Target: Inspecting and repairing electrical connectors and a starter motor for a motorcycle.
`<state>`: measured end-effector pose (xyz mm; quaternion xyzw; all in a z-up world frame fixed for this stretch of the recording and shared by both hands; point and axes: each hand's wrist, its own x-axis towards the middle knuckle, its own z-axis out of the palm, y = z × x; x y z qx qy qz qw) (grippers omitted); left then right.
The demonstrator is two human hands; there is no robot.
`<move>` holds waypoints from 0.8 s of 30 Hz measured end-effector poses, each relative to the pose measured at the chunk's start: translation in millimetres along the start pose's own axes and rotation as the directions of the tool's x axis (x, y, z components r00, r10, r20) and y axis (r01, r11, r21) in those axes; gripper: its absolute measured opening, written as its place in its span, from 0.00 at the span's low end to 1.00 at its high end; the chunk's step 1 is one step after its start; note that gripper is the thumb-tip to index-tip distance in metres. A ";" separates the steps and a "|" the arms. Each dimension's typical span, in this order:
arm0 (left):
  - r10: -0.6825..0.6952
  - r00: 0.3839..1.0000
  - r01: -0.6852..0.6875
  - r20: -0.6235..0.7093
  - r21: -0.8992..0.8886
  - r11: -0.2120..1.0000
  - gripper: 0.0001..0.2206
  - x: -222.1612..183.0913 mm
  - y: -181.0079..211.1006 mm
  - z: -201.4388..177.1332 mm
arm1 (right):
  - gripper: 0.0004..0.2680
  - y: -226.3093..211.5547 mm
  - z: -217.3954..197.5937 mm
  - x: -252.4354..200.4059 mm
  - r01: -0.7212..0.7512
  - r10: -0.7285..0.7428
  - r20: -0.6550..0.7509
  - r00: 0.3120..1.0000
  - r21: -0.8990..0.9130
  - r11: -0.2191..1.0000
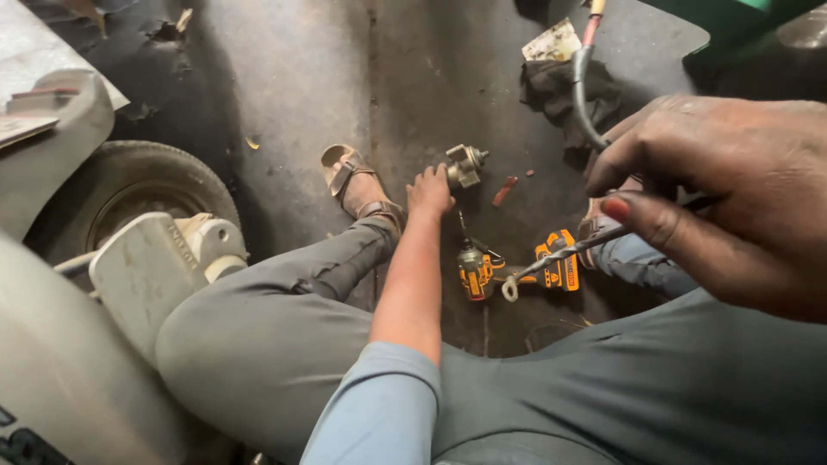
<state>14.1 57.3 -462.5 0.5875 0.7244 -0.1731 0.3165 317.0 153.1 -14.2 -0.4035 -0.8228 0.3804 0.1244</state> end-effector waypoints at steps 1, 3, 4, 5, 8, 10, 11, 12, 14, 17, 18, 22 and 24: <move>0.004 1.000 -0.004 0.009 0.035 0.999 0.32 6.3 -3.0 7.5 | 0.06 -1.5 -0.2 2.5 -0.092 0.092 0.056 0.994 -0.009 0.996; 0.013 1.000 -0.015 0.017 0.077 0.997 0.31 13.1 -7.2 20.9 | 0.07 -2.4 0.9 6.6 -0.188 0.190 0.103 0.976 -0.021 0.982; 0.032 0.999 -0.034 0.029 0.091 0.995 0.31 13.4 -8.3 26.1 | 0.07 -2.3 1.5 8.1 -0.113 0.115 0.098 0.989 -0.017 0.993; 0.053 0.998 -0.056 0.028 0.112 0.992 0.32 20.7 -11.1 24.0 | 0.07 -2.9 1.6 11.6 -0.031 0.033 0.078 0.996 -0.019 0.999; 0.006 0.997 -0.002 0.075 -0.056 0.998 0.39 0.5 3.7 1.3 | 0.08 -6.8 1.8 18.4 0.023 -0.021 0.036 0.999 -0.068 0.997; -0.004 0.998 0.012 0.068 -0.114 0.993 0.37 3.6 4.5 -2.0 | 0.08 -6.7 -0.8 20.5 0.024 -0.021 0.043 0.999 -0.063 0.998; -0.028 0.997 0.040 0.072 -0.173 0.984 0.36 3.1 3.4 -2.1 | 0.08 -6.9 -1.3 22.1 0.028 -0.025 0.062 0.998 -0.047 0.999; -0.027 0.998 0.038 0.064 -0.180 0.983 0.36 8.6 3.8 -1.3 | 0.08 -6.9 -2.6 22.6 0.034 -0.031 0.062 0.998 -0.055 0.998; 0.095 0.968 -0.142 -0.232 -0.194 0.971 0.33 18.6 2.1 -3.3 | 0.08 -9.2 -5.8 24.0 -0.010 0.010 -0.010 1.000 -0.022 1.000; 0.147 0.967 -0.177 -0.209 -0.130 0.976 0.28 -13.7 39.9 -95.0 | 0.08 1.8 -8.8 21.7 -0.052 0.051 -0.061 0.997 -0.018 0.998; 0.147 0.963 -0.179 -0.226 -0.127 0.976 0.28 -26.1 44.9 -118.9 | 0.08 6.5 -9.1 20.7 -0.039 0.037 -0.072 0.997 -0.026 0.999; 0.384 0.857 -0.404 -0.343 0.017 0.915 0.26 -90.2 61.2 -224.9 | 0.08 29.9 -8.2 18.8 -0.167 0.174 -0.105 0.979 0.066 0.984; 0.456 0.796 -0.461 -0.398 0.090 0.883 0.23 -140.7 58.5 -280.3 | 0.08 37.8 -0.9 24.1 -0.126 0.137 -0.126 0.983 0.085 0.988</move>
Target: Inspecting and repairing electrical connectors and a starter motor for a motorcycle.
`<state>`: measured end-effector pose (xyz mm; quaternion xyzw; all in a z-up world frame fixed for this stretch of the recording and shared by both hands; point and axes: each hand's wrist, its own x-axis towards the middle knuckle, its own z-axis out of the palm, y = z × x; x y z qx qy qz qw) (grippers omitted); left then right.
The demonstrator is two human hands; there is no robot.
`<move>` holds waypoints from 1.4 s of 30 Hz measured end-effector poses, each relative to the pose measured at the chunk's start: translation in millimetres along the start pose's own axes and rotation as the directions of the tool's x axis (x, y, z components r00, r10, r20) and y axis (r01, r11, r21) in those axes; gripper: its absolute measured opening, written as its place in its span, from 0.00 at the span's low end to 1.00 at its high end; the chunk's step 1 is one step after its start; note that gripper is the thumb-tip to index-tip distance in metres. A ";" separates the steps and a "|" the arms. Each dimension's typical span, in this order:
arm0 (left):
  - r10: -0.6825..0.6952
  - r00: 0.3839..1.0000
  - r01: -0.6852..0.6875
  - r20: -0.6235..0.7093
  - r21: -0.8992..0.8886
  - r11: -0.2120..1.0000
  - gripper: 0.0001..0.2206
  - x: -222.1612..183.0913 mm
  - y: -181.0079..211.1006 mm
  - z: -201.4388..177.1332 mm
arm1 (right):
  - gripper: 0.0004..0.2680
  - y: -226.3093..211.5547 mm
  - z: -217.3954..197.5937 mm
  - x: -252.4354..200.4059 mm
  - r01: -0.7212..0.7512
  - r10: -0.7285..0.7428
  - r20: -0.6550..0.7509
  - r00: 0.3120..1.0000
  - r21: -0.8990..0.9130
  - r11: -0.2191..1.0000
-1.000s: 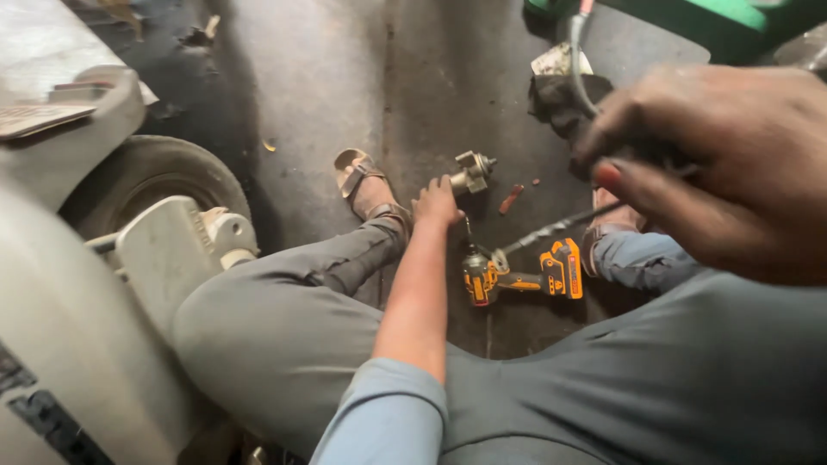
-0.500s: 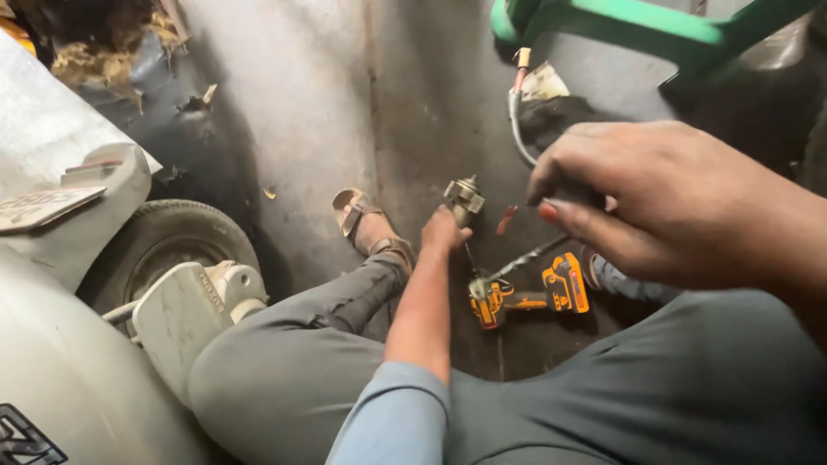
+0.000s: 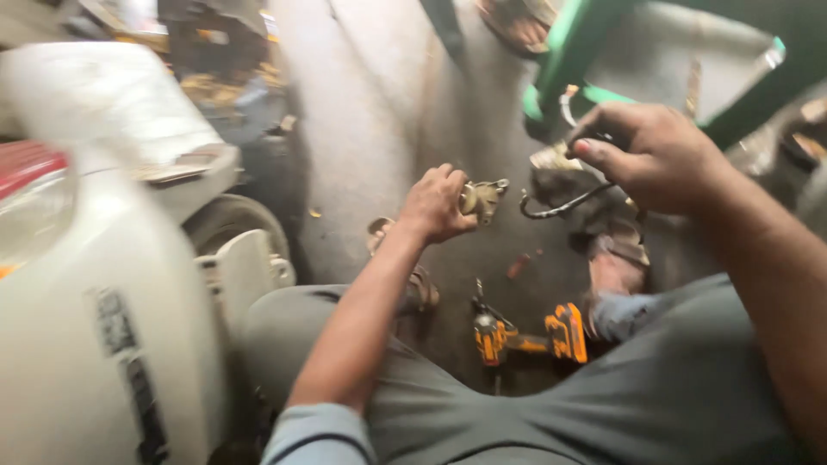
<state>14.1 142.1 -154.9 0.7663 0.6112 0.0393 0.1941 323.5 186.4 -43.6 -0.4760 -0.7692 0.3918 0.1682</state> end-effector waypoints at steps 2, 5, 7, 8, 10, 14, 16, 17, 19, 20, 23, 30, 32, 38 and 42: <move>0.175 0.963 -0.184 -0.203 -0.029 0.982 0.24 -30.7 21.2 -67.3 | 0.08 3.7 12.3 6.4 0.101 -0.090 -0.070 0.994 0.181 0.978; 0.196 0.914 -0.221 -0.355 -0.029 0.975 0.26 -89.0 57.8 -142.2 | 0.07 -18.7 32.2 6.2 0.120 -0.061 -0.146 0.987 0.432 0.894; 0.196 0.864 -0.258 -0.463 -0.072 0.964 0.26 -120.7 68.9 -154.9 | 0.07 -52.1 48.3 2.1 0.069 0.010 -0.116 0.993 0.655 0.752; 0.202 0.810 -0.315 -0.550 -0.118 0.942 0.26 -136.1 75.4 -159.1 | 0.07 -67.4 56.6 -2.1 -0.004 0.099 -0.061 0.993 0.833 0.554; 0.214 0.775 -0.355 -0.594 -0.130 0.926 0.27 -150.1 85.8 -155.0 | 0.07 -84.5 75.5 -7.4 0.027 -0.014 -0.023 1.000 0.874 0.485; 0.125 0.761 -0.370 -0.637 -0.268 0.889 0.30 -159.3 107.9 -140.7 | 0.07 -92.3 113.7 -16.8 -0.161 -0.087 0.182 0.979 0.966 0.204; 0.057 0.763 -0.343 -0.644 -0.329 0.880 0.30 -154.4 120.7 -138.2 | 0.07 -88.0 126.3 -18.7 -0.083 -0.201 0.144 0.969 0.955 0.285; -0.003 0.759 -0.325 -0.651 -0.384 0.864 0.30 -149.4 127.5 -138.8 | 0.09 -86.3 129.5 -17.7 0.013 -0.317 0.107 0.942 0.935 0.356; -0.067 0.706 -0.290 -0.705 -0.374 0.881 0.28 -149.8 141.5 -140.9 | 0.11 -83.4 129.0 -12.6 -0.069 -0.200 0.139 0.970 0.945 0.321; -0.133 0.649 -0.246 -0.749 -0.373 0.895 0.25 -148.6 148.8 -142.7 | 0.13 -81.8 127.1 -8.9 -0.153 -0.079 0.180 0.980 0.951 0.268; -0.262 0.381 -0.307 -0.887 -0.389 0.868 0.21 -129.0 139.7 -106.9 | 0.07 -91.2 119.2 7.2 -0.070 -0.133 0.077 0.988 0.996 0.061; -0.689 0.724 -0.398 0.004 -0.814 -0.423 0.25 -102.2 103.1 -6.6 | 0.06 -106.6 108.4 4.0 0.208 -0.163 -0.139 0.977 0.805 0.556; -0.479 0.872 -0.288 0.099 -0.687 -0.667 0.29 -105.8 110.3 -32.0 | 0.06 -102.4 113.5 10.6 0.191 -0.077 -0.182 0.980 0.773 0.605; 0.016 0.960 -0.118 -0.278 -0.457 -0.881 0.24 -113.4 86.8 -14.2 | 0.04 -101.6 113.9 22.9 0.135 0.051 -0.278 0.959 0.608 0.782; -0.115 0.973 0.000 0.201 -0.498 -0.867 0.24 -116.8 96.8 -44.2 | 0.04 -96.3 105.5 25.1 0.357 -0.220 -0.405 0.888 0.304 0.883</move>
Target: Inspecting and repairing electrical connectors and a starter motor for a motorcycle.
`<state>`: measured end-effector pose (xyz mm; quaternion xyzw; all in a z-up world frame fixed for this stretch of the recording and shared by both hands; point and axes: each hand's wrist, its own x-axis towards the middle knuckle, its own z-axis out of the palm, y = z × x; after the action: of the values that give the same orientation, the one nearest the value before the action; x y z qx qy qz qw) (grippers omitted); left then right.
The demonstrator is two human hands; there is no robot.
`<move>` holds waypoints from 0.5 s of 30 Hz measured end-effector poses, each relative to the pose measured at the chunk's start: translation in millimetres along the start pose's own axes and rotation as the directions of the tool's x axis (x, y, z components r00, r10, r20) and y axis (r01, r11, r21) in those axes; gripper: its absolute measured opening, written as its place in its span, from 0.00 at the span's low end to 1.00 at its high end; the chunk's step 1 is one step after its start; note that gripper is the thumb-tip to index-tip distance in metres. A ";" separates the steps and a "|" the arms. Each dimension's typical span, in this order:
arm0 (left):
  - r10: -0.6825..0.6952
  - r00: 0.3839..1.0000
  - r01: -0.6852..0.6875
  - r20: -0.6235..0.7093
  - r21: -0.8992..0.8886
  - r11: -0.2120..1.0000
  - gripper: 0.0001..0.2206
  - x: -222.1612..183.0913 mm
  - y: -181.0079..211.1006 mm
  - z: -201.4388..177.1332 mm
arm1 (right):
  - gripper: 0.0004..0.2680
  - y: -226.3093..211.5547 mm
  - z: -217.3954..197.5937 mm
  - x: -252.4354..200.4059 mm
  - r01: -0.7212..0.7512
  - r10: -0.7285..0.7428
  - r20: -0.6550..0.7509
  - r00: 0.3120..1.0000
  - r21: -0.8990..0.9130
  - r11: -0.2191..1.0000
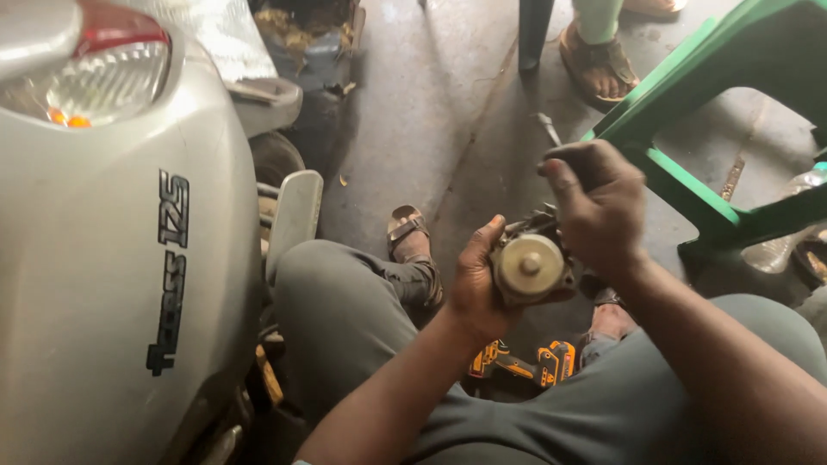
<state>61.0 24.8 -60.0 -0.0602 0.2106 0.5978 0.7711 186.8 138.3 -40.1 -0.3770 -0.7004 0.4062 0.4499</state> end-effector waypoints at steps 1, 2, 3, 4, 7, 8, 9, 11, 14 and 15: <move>0.010 0.998 -0.009 0.065 -0.015 1.000 0.24 0.3 0.7 -5.8 | 0.04 1.6 -3.4 0.7 -0.027 0.026 0.026 0.999 0.035 0.999; 0.021 0.991 -0.018 0.129 -0.030 0.999 0.25 0.0 1.9 -11.7 | 0.05 2.8 -5.9 1.5 -0.056 0.052 0.052 0.997 0.069 0.996; 0.036 0.991 -0.030 0.129 -0.044 0.999 0.25 0.9 6.1 -16.9 | 0.05 -2.6 -12.8 1.2 -0.054 0.049 0.070 0.996 0.066 0.996; 0.095 0.985 -0.088 0.143 -0.056 0.995 0.24 1.2 10.6 -22.1 | 0.05 -8.7 -19.3 1.2 -0.116 0.111 0.069 0.991 0.065 0.991; 0.227 0.966 -0.223 0.125 -0.042 0.974 0.23 -3.1 26.9 -31.9 | 0.06 -15.5 -40.0 -7.3 -0.214 0.203 0.094 0.975 0.129 0.968; 0.276 0.957 -0.277 0.092 0.004 0.961 0.23 -6.1 32.5 -34.8 | 0.06 -15.3 -47.5 -11.7 -0.260 0.244 0.100 0.965 0.200 0.945; 0.292 0.953 -0.292 0.086 -0.009 0.956 0.23 -9.8 37.9 -32.6 | 0.06 31.3 -70.4 -11.2 -0.261 0.241 0.120 0.963 0.196 0.945; 0.484 0.873 -0.466 0.055 0.384 0.797 0.23 -15.5 45.1 -28.3 | 0.15 119.0 -122.4 -41.6 -0.703 0.474 0.520 0.711 0.533 0.471; 0.572 0.814 -0.540 0.102 0.498 0.679 0.25 -13.5 36.8 -35.4 | 0.09 10.1 -94.9 -52.6 -0.505 0.268 0.489 0.830 0.456 0.733; 0.573 0.814 -0.539 0.097 0.493 0.682 0.25 -13.1 34.5 -36.9 | 0.09 3.0 -90.8 -50.4 -0.510 0.273 0.493 0.826 0.450 0.733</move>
<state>16.4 9.9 -82.7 0.1884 0.3909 0.7256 0.5340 288.0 115.3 -35.0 -0.2789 -0.5259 0.7487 0.2919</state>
